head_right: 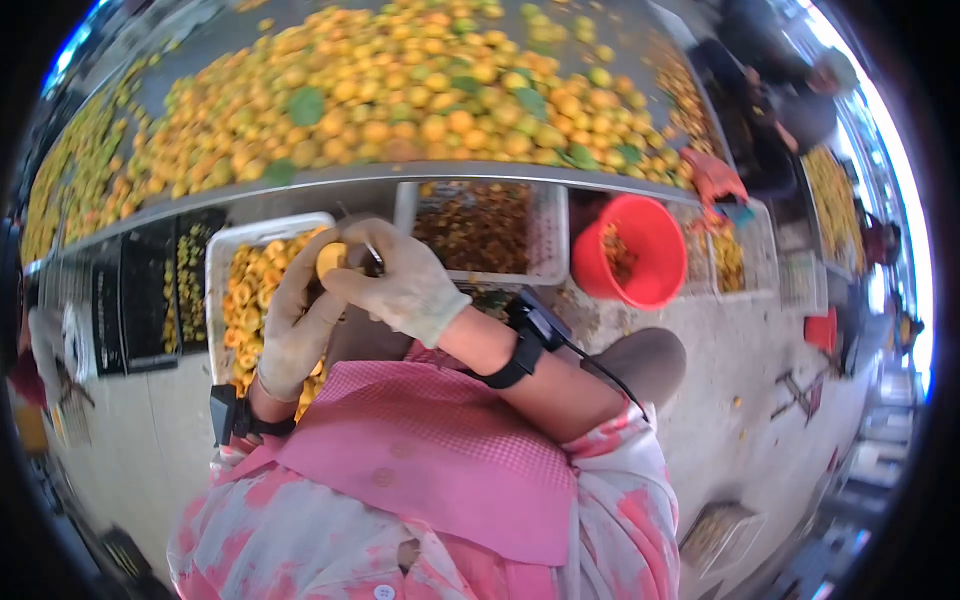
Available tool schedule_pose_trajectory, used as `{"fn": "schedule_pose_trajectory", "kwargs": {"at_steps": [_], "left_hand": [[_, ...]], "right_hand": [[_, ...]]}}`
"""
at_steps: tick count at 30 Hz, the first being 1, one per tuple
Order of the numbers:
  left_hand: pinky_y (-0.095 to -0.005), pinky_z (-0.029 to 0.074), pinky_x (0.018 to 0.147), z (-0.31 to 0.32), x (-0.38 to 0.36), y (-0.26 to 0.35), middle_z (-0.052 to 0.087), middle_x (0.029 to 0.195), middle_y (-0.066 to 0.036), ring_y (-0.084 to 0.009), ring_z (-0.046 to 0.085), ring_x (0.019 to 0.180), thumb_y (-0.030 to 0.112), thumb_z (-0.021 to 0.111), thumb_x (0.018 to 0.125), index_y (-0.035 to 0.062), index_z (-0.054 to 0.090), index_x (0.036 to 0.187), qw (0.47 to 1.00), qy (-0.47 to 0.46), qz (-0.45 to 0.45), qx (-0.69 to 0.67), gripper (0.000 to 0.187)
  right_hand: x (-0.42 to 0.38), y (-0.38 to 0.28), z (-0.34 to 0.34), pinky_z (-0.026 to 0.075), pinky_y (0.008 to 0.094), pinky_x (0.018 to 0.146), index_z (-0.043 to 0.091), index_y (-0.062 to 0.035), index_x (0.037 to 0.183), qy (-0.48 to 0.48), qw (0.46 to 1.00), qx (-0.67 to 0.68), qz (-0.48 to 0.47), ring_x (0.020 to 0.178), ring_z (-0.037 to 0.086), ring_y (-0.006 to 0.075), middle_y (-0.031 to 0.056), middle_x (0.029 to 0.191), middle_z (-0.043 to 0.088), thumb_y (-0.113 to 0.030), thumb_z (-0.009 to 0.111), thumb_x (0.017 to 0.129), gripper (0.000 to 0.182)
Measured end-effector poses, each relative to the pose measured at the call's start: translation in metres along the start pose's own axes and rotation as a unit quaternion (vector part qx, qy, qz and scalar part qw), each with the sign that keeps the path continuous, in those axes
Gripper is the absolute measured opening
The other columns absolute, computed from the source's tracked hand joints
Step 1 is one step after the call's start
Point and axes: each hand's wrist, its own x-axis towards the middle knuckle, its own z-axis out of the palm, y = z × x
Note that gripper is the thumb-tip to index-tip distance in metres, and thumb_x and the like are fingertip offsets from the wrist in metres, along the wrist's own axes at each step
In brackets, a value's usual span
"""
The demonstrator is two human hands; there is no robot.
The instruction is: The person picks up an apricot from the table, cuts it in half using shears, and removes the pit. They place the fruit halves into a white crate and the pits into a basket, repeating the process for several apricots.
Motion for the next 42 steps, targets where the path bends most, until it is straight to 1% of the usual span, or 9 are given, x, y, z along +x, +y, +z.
{"fn": "schedule_pose_trajectory", "kwargs": {"at_steps": [3,10,13,16,26,28,30,33,42], "left_hand": [[-0.0294,0.043,0.099,0.023,0.015,-0.011,0.045,0.135,-0.018,-0.0220,0.053,0.115,-0.003,0.049,0.095,-0.0072,0.040,0.140,0.964,-0.008,0.112,0.243,0.046],[-0.0289,0.046,0.095,0.075,0.040,-0.037,0.046,0.133,-0.011,-0.0190,0.051,0.115,0.026,0.045,0.104,-0.0016,0.041,0.142,0.990,-0.067,0.050,0.111,0.047],[-0.0315,0.043,0.099,0.107,0.047,-0.039,0.048,0.134,-0.012,-0.0193,0.051,0.116,0.017,0.042,0.104,-0.0029,0.044,0.138,0.994,-0.058,0.073,0.048,0.039],[-0.0326,0.043,0.100,0.118,0.055,-0.037,0.047,0.135,-0.016,-0.0226,0.052,0.117,0.010,0.041,0.102,-0.0058,0.047,0.132,0.927,-0.112,0.192,0.302,0.034],[-0.0401,0.049,0.094,0.153,0.060,-0.086,0.053,0.126,-0.024,-0.0356,0.057,0.111,0.007,0.050,0.099,-0.0115,0.051,0.117,0.982,-0.047,0.117,0.141,0.026],[-0.0388,0.048,0.096,0.159,0.065,-0.080,0.053,0.126,-0.022,-0.0334,0.057,0.112,0.007,0.046,0.100,-0.0086,0.051,0.122,0.872,-0.087,0.294,0.381,0.028],[-0.0364,0.046,0.098,0.165,0.063,-0.079,0.053,0.128,-0.019,-0.0302,0.056,0.114,0.012,0.038,0.103,-0.0078,0.050,0.127,0.913,-0.084,0.209,0.340,0.033],[-0.0349,0.045,0.100,0.169,0.067,-0.078,0.053,0.129,-0.018,-0.0280,0.055,0.116,0.017,0.033,0.105,-0.0076,0.049,0.129,0.975,-0.088,0.096,0.179,0.039],[-0.0363,0.043,0.102,0.150,0.074,-0.077,0.049,0.134,-0.019,-0.0282,0.052,0.120,0.022,0.033,0.105,-0.0060,0.040,0.139,0.975,-0.150,0.100,0.131,0.045]], "right_hand": [[-0.010,0.009,-0.023,0.040,0.0215,0.043,0.055,-0.0046,0.110,0.027,0.999,0.041,0.009,0.054,0.052,0.0059,0.0011,0.076,0.058,-0.026,0.072,0.083,0.039],[-0.017,0.062,-0.061,0.045,0.0263,0.050,0.056,-0.0030,0.098,0.192,0.953,-0.045,-0.229,0.053,0.054,0.0119,0.0052,0.074,0.057,-0.027,0.067,0.085,0.029],[-0.041,0.049,-0.083,0.046,0.0266,0.048,0.055,-0.0021,0.100,0.135,0.985,0.072,-0.085,0.052,0.055,0.0136,0.0067,0.074,0.058,-0.028,0.065,0.086,0.031],[-0.059,0.053,-0.096,0.046,0.0265,0.045,0.053,-0.0012,0.102,0.160,0.969,0.053,-0.179,0.049,0.056,0.0151,0.0072,0.074,0.058,-0.028,0.064,0.087,0.033],[-0.070,0.089,-0.112,0.048,0.0396,0.070,0.053,-0.0012,0.103,0.275,0.950,-0.003,-0.151,0.079,0.062,0.0306,0.0186,0.083,0.059,-0.028,0.060,0.091,0.030],[-0.071,0.094,-0.116,0.048,0.0395,0.070,0.052,-0.0010,0.104,0.262,0.955,0.023,-0.134,0.077,0.060,0.0311,0.0186,0.082,0.057,-0.028,0.059,0.091,0.031],[-0.074,0.095,-0.121,0.047,0.0391,0.070,0.051,-0.0009,0.104,0.276,0.934,-0.020,-0.228,0.076,0.058,0.0299,0.0173,0.081,0.056,-0.028,0.059,0.091,0.032],[-0.081,0.079,-0.126,0.049,0.0345,0.065,0.050,-0.0014,0.104,0.241,0.959,0.088,-0.125,0.072,0.058,0.0216,0.0121,0.080,0.055,-0.029,0.058,0.092,0.031],[-0.094,0.046,-0.130,0.040,0.0242,0.038,0.047,-0.0089,0.107,0.172,0.973,0.156,-0.002,0.044,0.050,0.0097,0.0021,0.067,0.053,-0.031,0.059,0.094,0.028]]}}
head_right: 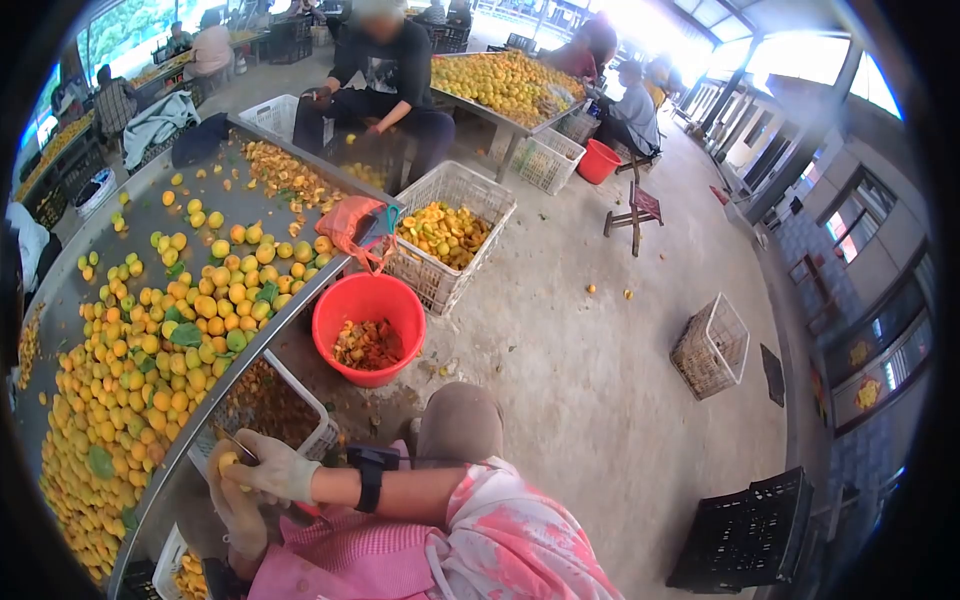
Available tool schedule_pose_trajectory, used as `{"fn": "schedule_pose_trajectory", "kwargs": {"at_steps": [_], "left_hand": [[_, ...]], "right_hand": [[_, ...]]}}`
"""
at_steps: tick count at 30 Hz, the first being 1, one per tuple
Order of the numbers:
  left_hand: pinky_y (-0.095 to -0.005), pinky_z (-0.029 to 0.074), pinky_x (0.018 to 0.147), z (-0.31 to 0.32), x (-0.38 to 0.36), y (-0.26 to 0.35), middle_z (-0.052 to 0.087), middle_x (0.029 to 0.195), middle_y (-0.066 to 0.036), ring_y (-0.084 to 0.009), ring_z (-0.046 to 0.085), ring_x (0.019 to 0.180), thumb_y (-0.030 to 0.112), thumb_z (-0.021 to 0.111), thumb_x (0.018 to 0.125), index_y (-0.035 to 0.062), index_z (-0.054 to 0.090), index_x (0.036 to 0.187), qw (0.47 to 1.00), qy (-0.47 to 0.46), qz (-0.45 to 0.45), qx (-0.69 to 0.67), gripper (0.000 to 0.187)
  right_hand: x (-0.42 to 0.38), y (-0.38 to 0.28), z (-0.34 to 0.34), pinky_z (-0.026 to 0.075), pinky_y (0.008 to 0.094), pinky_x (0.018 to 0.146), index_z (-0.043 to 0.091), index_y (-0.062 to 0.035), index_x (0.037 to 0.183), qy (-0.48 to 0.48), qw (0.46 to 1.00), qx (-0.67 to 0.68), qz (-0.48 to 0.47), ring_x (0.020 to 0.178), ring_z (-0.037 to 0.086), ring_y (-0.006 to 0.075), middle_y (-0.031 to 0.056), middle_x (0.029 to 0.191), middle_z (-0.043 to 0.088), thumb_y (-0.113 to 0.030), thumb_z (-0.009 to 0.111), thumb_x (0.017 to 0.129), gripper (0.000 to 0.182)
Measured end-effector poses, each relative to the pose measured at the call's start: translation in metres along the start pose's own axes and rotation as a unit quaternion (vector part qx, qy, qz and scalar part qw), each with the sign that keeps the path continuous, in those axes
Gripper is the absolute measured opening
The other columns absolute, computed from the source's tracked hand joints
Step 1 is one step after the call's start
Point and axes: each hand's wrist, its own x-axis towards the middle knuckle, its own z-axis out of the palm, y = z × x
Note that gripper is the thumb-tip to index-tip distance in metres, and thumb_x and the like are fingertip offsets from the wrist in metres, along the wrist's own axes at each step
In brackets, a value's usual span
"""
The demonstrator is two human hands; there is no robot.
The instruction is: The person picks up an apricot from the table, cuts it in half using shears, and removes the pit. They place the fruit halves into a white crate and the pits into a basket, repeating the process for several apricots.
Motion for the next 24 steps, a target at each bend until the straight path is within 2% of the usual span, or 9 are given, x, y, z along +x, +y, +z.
{"fn": "schedule_pose_trajectory", "kwargs": {"at_steps": [3,7,10,12,16,19,21,22,24], "left_hand": [[-0.0347,0.043,0.100,-0.008,0.000,0.012,0.047,0.137,-0.015,-0.0267,0.050,0.121,0.027,0.032,0.105,-0.0017,0.037,0.143,0.998,-0.060,0.026,0.025,0.048],[-0.0349,0.042,0.101,-0.014,-0.006,0.007,0.046,0.138,-0.017,-0.0267,0.050,0.122,0.026,0.032,0.105,-0.0022,0.036,0.143,0.999,-0.042,0.008,0.020,0.048],[-0.0345,0.043,0.100,-0.013,-0.010,0.000,0.048,0.135,-0.016,-0.0261,0.051,0.119,0.025,0.032,0.105,-0.0028,0.039,0.140,0.999,0.025,0.029,0.032,0.045],[-0.0337,0.043,0.098,-0.011,-0.010,0.003,0.050,0.129,-0.015,-0.0245,0.052,0.115,0.024,0.032,0.105,-0.0032,0.044,0.135,0.994,0.082,0.043,0.059,0.042],[-0.0336,0.044,0.096,-0.006,-0.003,0.019,0.051,0.125,-0.014,-0.0236,0.053,0.113,0.024,0.032,0.106,-0.0042,0.048,0.130,0.994,0.106,0.015,0.012,0.040],[-0.0307,0.048,0.088,-0.002,0.002,0.032,0.053,0.125,-0.015,-0.0225,0.058,0.105,0.028,0.031,0.106,-0.0007,0.043,0.137,0.990,0.104,-0.065,-0.071,0.044],[-0.0239,0.049,0.073,-0.002,0.003,0.034,0.058,0.113,-0.011,-0.0155,0.059,0.088,0.032,0.033,0.106,0.0036,0.044,0.137,0.982,0.111,-0.105,-0.111,0.044],[-0.0239,0.049,0.073,-0.005,0.004,0.034,0.058,0.113,-0.011,-0.0155,0.059,0.088,0.032,0.033,0.106,0.0036,0.044,0.137,0.982,0.116,-0.108,-0.106,0.044],[-0.0191,0.044,0.060,-0.011,0.005,0.035,0.059,0.100,-0.006,-0.0096,0.056,0.073,0.034,0.035,0.105,0.0059,0.045,0.136,0.971,0.087,-0.145,-0.171,0.043]], "right_hand": [[0.003,0.002,0.004,0.039,0.0233,0.037,0.047,-0.0088,0.105,-0.016,1.000,0.017,0.013,0.044,0.049,0.0084,0.0009,0.065,0.051,-0.029,0.059,0.094,0.026],[0.005,0.008,0.013,0.039,0.0229,0.037,0.047,-0.0082,0.106,-0.013,0.999,0.028,-0.033,0.043,0.048,0.0079,0.0003,0.065,0.051,-0.027,0.058,0.094,0.025],[0.004,0.008,0.021,0.039,0.0227,0.037,0.048,-0.0071,0.107,-0.012,0.998,0.023,-0.050,0.043,0.048,0.0080,-0.0002,0.065,0.051,-0.026,0.056,0.095,0.024],[0.007,0.013,0.026,0.039,0.0220,0.036,0.048,-0.0066,0.108,0.000,0.993,0.057,-0.104,0.042,0.049,0.0080,-0.0007,0.067,0.053,-0.024,0.055,0.096,0.023],[0.006,0.007,0.025,0.039,0.0210,0.035,0.048,-0.0065,0.110,-0.025,0.993,0.102,-0.063,0.042,0.051,0.0073,-0.0008,0.069,0.055,-0.025,0.055,0.097,0.024],[0.007,0.006,0.024,0.040,0.0200,0.035,0.049,-0.0066,0.112,-0.010,0.994,0.095,-0.043,0.042,0.052,0.0064,-0.0003,0.069,0.058,-0.031,0.057,0.097,0.030],[0.009,0.006,0.023,0.040,0.0200,0.035,0.050,-0.0063,0.112,-0.008,0.994,0.106,-0.035,0.042,0.052,0.0065,-0.0002,0.069,0.058,-0.031,0.058,0.097,0.030],[0.010,0.005,0.023,0.040,0.0199,0.035,0.051,-0.0060,0.112,-0.004,0.993,0.113,-0.029,0.042,0.052,0.0066,0.0000,0.069,0.058,-0.031,0.058,0.097,0.030],[0.011,0.006,0.024,0.040,0.0197,0.036,0.053,-0.0053,0.111,-0.011,0.992,0.128,-0.013,0.043,0.052,0.0068,0.0003,0.071,0.059,-0.029,0.058,0.097,0.028]]}}
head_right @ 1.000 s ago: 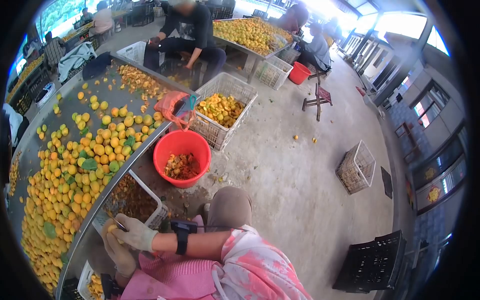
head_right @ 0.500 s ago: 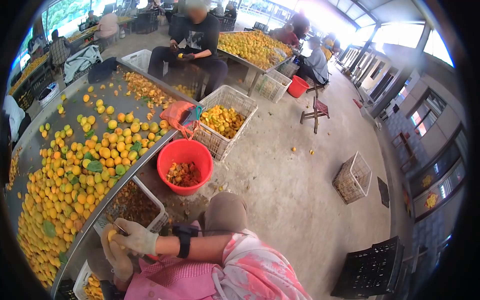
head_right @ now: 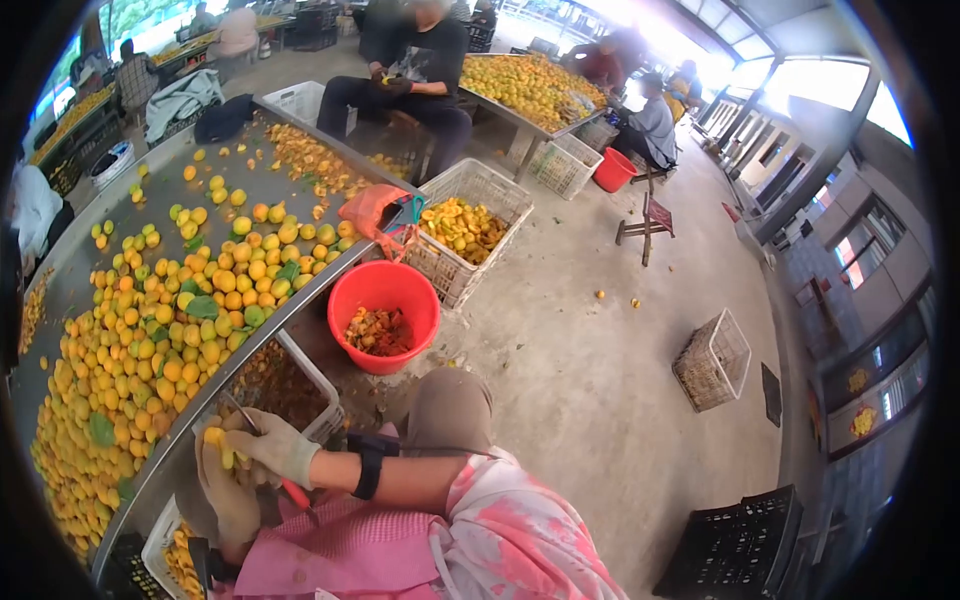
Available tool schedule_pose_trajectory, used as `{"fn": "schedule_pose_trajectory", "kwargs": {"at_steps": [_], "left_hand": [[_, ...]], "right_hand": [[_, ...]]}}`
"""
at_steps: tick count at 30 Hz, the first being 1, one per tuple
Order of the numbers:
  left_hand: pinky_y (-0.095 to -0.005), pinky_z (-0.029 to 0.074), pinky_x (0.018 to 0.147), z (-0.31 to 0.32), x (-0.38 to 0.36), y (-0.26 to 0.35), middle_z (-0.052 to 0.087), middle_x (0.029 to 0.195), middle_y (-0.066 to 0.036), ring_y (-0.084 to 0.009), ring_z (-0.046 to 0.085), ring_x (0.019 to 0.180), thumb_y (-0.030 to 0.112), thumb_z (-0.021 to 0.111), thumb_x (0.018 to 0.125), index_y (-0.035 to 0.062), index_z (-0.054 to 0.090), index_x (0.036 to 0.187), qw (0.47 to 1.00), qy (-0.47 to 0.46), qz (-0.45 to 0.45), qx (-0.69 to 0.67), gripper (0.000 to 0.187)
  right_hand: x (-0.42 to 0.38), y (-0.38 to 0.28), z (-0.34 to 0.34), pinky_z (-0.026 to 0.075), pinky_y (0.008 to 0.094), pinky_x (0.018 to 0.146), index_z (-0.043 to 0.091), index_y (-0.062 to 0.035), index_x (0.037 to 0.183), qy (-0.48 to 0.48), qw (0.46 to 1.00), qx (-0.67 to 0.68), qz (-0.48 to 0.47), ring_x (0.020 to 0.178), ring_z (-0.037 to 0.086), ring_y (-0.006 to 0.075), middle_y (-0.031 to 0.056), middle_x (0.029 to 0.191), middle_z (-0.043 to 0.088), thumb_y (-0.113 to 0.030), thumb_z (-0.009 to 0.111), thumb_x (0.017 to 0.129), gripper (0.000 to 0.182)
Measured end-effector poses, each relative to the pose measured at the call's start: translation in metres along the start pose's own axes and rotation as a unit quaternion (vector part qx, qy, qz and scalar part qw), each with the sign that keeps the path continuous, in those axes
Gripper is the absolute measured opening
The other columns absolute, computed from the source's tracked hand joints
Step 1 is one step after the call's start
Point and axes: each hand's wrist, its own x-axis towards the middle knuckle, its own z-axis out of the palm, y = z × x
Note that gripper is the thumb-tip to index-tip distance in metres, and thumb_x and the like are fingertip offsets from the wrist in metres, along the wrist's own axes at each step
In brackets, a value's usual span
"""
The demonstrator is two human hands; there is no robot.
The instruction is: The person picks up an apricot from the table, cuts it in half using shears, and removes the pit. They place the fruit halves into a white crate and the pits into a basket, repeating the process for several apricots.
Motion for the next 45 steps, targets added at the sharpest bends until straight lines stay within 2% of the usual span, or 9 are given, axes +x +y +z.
{"fn": "schedule_pose_trajectory", "kwargs": {"at_steps": [9,12,15,19,20,23,33,37,45], "left_hand": [[-0.0193,0.038,0.057,-0.017,0.006,0.002,0.056,0.088,-0.002,-0.0078,0.051,0.069,0.031,0.042,0.102,0.0077,0.051,0.127,0.981,-0.023,-0.077,-0.176,0.035],[-0.0216,0.042,0.061,-0.027,0.012,-0.006,0.056,0.089,-0.002,-0.0095,0.053,0.073,0.014,0.056,0.093,0.0060,0.055,0.118,0.997,-0.066,-0.040,-0.001,0.026],[-0.0315,0.051,0.077,-0.019,0.007,-0.005,0.060,0.094,-0.009,-0.0217,0.062,0.085,-0.003,0.072,0.071,0.0016,0.059,0.113,0.939,-0.028,0.165,0.300,0.044],[-0.0388,0.052,0.080,-0.015,0.009,0.009,0.065,0.096,-0.015,-0.0328,0.064,0.090,0.006,0.077,0.069,0.0041,0.065,0.109,0.904,-0.051,0.213,0.367,0.041],[-0.0386,0.052,0.078,-0.017,0.009,0.013,0.065,0.094,-0.014,-0.0319,0.065,0.089,0.014,0.080,0.071,0.0055,0.066,0.107,0.901,-0.061,0.203,0.379,0.039],[-0.0424,0.052,0.076,-0.026,0.005,0.014,0.063,0.097,-0.012,-0.0330,0.063,0.089,0.024,0.079,0.073,0.0109,0.064,0.108,0.878,-0.075,0.219,0.419,0.040],[-0.0381,0.053,0.071,-0.057,-0.011,0.001,0.059,0.094,-0.009,-0.0299,0.063,0.087,0.034,0.074,0.078,0.0097,0.061,0.104,0.850,-0.039,0.192,0.489,0.037],[-0.0387,0.053,0.066,-0.063,-0.015,-0.006,0.060,0.090,-0.010,-0.0290,0.065,0.082,0.032,0.074,0.076,0.0089,0.062,0.102,0.850,-0.036,0.204,0.485,0.037],[-0.0423,0.053,0.067,-0.074,-0.025,-0.020,0.066,0.086,-0.011,-0.0320,0.067,0.078,0.032,0.073,0.075,0.0122,0.064,0.101,0.865,0.001,0.194,0.463,0.034]], "right_hand": [[0.006,0.007,-0.008,0.042,0.0205,0.042,0.055,-0.0034,0.119,0.031,0.999,0.020,0.006,0.055,0.056,0.0072,0.0010,0.084,0.062,-0.029,0.054,0.098,0.034],[0.007,0.005,-0.009,0.043,0.0214,0.041,0.053,-0.0027,0.127,0.085,0.996,0.027,0.023,0.055,0.057,0.0083,0.0027,0.091,0.062,-0.031,0.055,0.097,0.041],[0.002,0.000,-0.013,0.047,0.0232,0.048,0.053,-0.0019,0.131,0.079,0.996,-0.015,0.027,0.064,0.061,0.0104,0.0043,0.097,0.064,-0.031,0.055,0.097,0.045],[0.019,0.033,-0.015,0.051,0.0266,0.083,0.060,-0.0004,0.127,0.094,0.993,-0.066,-0.001,0.097,0.063,0.0138,0.0062,0.111,0.066,-0.029,0.054,0.099,0.040],[0.016,0.033,-0.012,0.055,0.0260,0.069,0.060,-0.0015,0.125,0.096,0.988,-0.102,-0.057,0.089,0.063,0.0129,0.0061,0.105,0.066,-0.025,0.055,0.098,0.037],[0.012,0.033,-0.018,0.048,0.0286,0.095,0.062,-0.0017,0.124,0.035,0.980,-0.161,-0.110,0.107,0.060,0.0166,0.0108,0.115,0.066,-0.029,0.051,0.102,0.037],[0.021,0.045,-0.001,0.046,0.0287,0.096,0.058,0.0015,0.130,-0.045,0.962,-0.237,-0.128,0.112,0.058,0.0176,0.0096,0.123,0.062,-0.024,0.048,0.102,0.039],[0.018,0.039,0.011,0.048,0.0310,0.097,0.052,0.0016,0.135,-0.009,0.996,-0.073,0.057,0.115,0.058,0.0198,0.0124,0.129,0.058,-0.026,0.049,0.102,0.044],[0.020,0.045,0.021,0.050,0.0315,0.093,0.050,0.0020,0.136,-0.019,0.990,-0.113,0.080,0.110,0.061,0.0230,0.0134,0.123,0.061,-0.027,0.045,0.101,0.046]]}}
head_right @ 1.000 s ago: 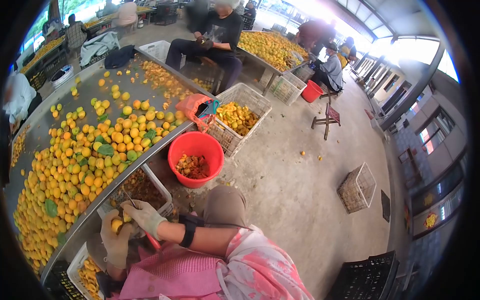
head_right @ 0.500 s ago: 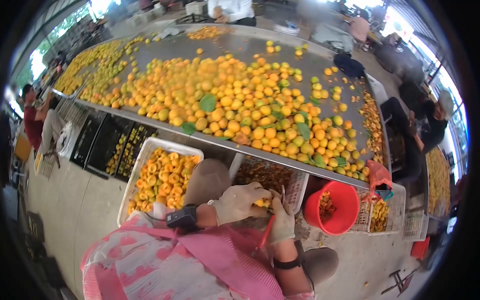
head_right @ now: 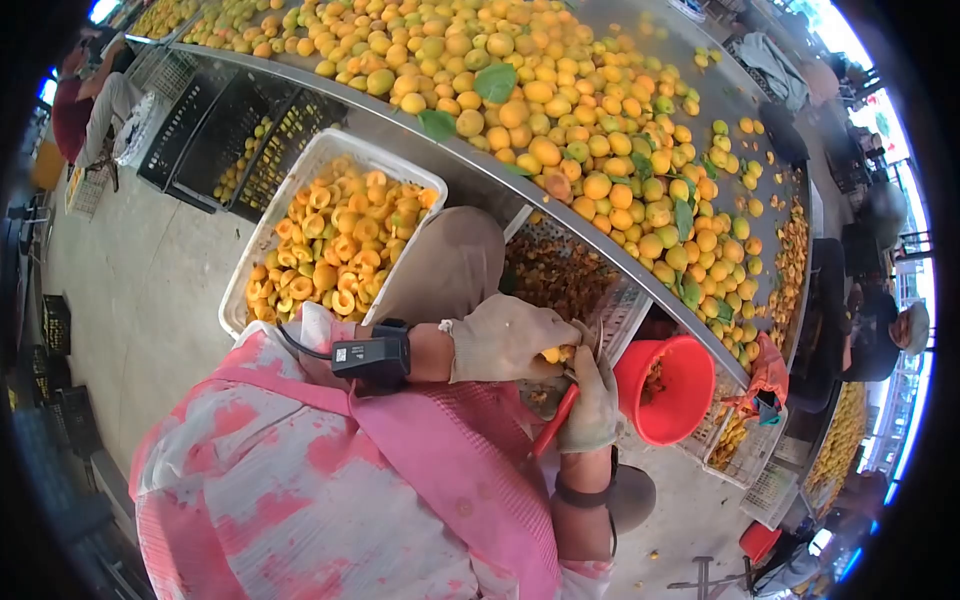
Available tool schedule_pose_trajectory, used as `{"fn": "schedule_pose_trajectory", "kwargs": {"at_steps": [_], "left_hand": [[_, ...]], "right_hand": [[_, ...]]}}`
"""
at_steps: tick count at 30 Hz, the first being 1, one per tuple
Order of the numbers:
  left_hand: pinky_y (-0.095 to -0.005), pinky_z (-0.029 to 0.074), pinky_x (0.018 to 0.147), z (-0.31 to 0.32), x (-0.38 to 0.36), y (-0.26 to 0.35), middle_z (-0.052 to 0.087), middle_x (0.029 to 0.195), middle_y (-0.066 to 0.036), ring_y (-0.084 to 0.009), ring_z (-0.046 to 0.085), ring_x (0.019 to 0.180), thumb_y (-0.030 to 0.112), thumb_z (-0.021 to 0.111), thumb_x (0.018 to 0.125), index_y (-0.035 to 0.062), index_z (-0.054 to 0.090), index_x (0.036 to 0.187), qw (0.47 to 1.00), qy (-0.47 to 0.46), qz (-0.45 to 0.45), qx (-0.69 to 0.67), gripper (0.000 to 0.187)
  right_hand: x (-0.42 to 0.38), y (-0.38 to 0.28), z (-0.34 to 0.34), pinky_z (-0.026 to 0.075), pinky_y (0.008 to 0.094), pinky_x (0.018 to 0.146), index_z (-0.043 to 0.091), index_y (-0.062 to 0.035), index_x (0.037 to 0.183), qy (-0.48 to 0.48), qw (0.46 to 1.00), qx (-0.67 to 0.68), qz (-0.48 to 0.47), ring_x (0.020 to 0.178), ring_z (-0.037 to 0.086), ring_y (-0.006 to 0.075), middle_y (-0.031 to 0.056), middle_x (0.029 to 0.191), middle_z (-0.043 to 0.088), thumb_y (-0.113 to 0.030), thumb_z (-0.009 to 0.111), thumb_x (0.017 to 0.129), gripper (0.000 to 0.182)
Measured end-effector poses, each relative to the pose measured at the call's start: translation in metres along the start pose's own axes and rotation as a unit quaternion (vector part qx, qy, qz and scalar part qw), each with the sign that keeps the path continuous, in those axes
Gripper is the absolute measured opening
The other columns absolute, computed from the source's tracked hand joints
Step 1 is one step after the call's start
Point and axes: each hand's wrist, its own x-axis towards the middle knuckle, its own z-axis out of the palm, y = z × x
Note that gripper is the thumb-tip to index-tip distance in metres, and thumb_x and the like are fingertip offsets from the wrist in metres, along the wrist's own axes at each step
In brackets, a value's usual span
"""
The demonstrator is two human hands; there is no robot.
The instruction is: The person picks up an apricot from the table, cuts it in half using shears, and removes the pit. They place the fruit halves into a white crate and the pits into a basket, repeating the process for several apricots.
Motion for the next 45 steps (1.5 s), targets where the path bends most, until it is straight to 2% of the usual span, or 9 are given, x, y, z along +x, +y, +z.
{"fn": "schedule_pose_trajectory", "kwargs": {"at_steps": [4,12,18,21,26,35,39,41,45], "left_hand": [[-0.0417,0.054,0.071,-0.001,0.001,-0.005,0.068,0.091,-0.011,-0.0317,0.067,0.083,0.033,0.073,0.077,0.0125,0.065,0.108,0.995,0.045,0.036,-0.083,0.039],[-0.0257,0.053,0.071,-0.001,0.008,0.001,0.070,0.100,-0.006,-0.0102,0.063,0.082,0.013,0.070,0.086,0.0009,0.067,0.112,0.864,-0.098,-0.250,-0.426,0.029],[-0.0248,0.052,0.070,0.024,0.030,-0.029,0.064,0.111,-0.010,-0.0126,0.064,0.081,0.016,0.066,0.089,0.0007,0.058,0.122,0.925,-0.080,-0.226,-0.295,0.037],[-0.0276,0.052,0.073,0.029,0.045,-0.035,0.062,0.113,-0.010,-0.0159,0.064,0.087,0.016,0.062,0.092,0.0024,0.053,0.124,0.843,-0.048,-0.370,-0.388,0.036],[-0.0334,0.052,0.086,0.020,0.043,-0.038,0.060,0.120,-0.008,-0.0195,0.061,0.106,0.012,0.057,0.094,0.0063,0.053,0.127,0.722,-0.053,-0.316,-0.613,0.033],[-0.0240,0.044,0.071,-0.012,0.037,-0.033,0.060,0.115,-0.005,-0.0130,0.062,0.096,0.014,0.052,0.098,0.0071,0.053,0.131,0.697,-0.054,-0.344,-0.627,0.034],[-0.0244,0.045,0.070,-0.034,0.029,-0.039,0.060,0.114,-0.005,-0.0115,0.062,0.092,0.015,0.050,0.098,0.0067,0.054,0.128,0.709,-0.023,-0.340,-0.617,0.031],[-0.0233,0.044,0.067,-0.050,0.024,-0.031,0.065,0.100,-0.002,-0.0112,0.061,0.084,0.016,0.052,0.096,0.0095,0.057,0.118,0.881,0.059,-0.341,-0.324,0.024],[-0.0303,0.049,0.073,-0.083,0.000,-0.070,0.068,0.104,-0.010,-0.0196,0.065,0.093,0.018,0.055,0.093,0.0053,0.061,0.114,0.921,0.140,-0.328,-0.155,0.025]], "right_hand": [[-0.004,-0.013,0.006,0.053,0.0296,0.086,0.050,0.0011,0.136,-0.014,0.999,-0.044,0.023,0.104,0.064,0.0206,0.0119,0.119,0.062,-0.027,0.045,0.102,0.045],[-0.015,-0.012,-0.013,0.056,0.0279,0.055,0.038,0.0027,0.143,-0.023,0.991,0.118,0.055,0.077,0.070,0.0245,0.0162,0.117,0.062,-0.025,0.053,0.099,0.054],[-0.011,-0.004,-0.029,0.048,0.0241,0.037,0.043,-0.0045,0.139,0.079,0.981,0.169,0.057,0.065,0.070,0.0243,0.0182,0.103,0.069,-0.022,0.054,0.098,0.045],[-0.015,-0.004,-0.032,0.045,0.0248,0.042,0.046,-0.0106,0.137,0.093,0.983,0.149,0.060,0.068,0.069,0.0199,0.0169,0.097,0.070,-0.022,0.050,0.099,0.040],[-0.031,0.001,-0.037,0.049,0.0239,0.044,0.045,-0.0055,0.138,0.008,0.983,0.176,0.047,0.066,0.069,0.0189,0.0161,0.094,0.070,-0.024,0.051,0.099,0.044],[-0.041,0.007,-0.040,0.049,0.0244,0.047,0.043,-0.0045,0.140,-0.099,0.968,0.197,0.119,0.064,0.067,0.0183,0.0146,0.090,0.070,-0.025,0.048,0.100,0.045],[-0.036,0.007,-0.043,0.043,0.0246,0.044,0.044,-0.0066,0.139,-0.077,0.965,0.225,0.109,0.061,0.065,0.0169,0.0118,0.083,0.068,-0.024,0.048,0.100,0.043],[-0.034,0.001,-0.044,0.041,0.0245,0.044,0.045,-0.0078,0.138,-0.060,0.969,0.225,0.088,0.061,0.065,0.0160,0.0109,0.081,0.067,-0.023,0.049,0.100,0.042],[-0.030,-0.007,-0.047,0.040,0.0239,0.044,0.045,-0.0056,0.137,-0.043,0.973,0.216,0.069,0.059,0.063,0.0149,0.0091,0.080,0.066,-0.025,0.050,0.099,0.043]]}}
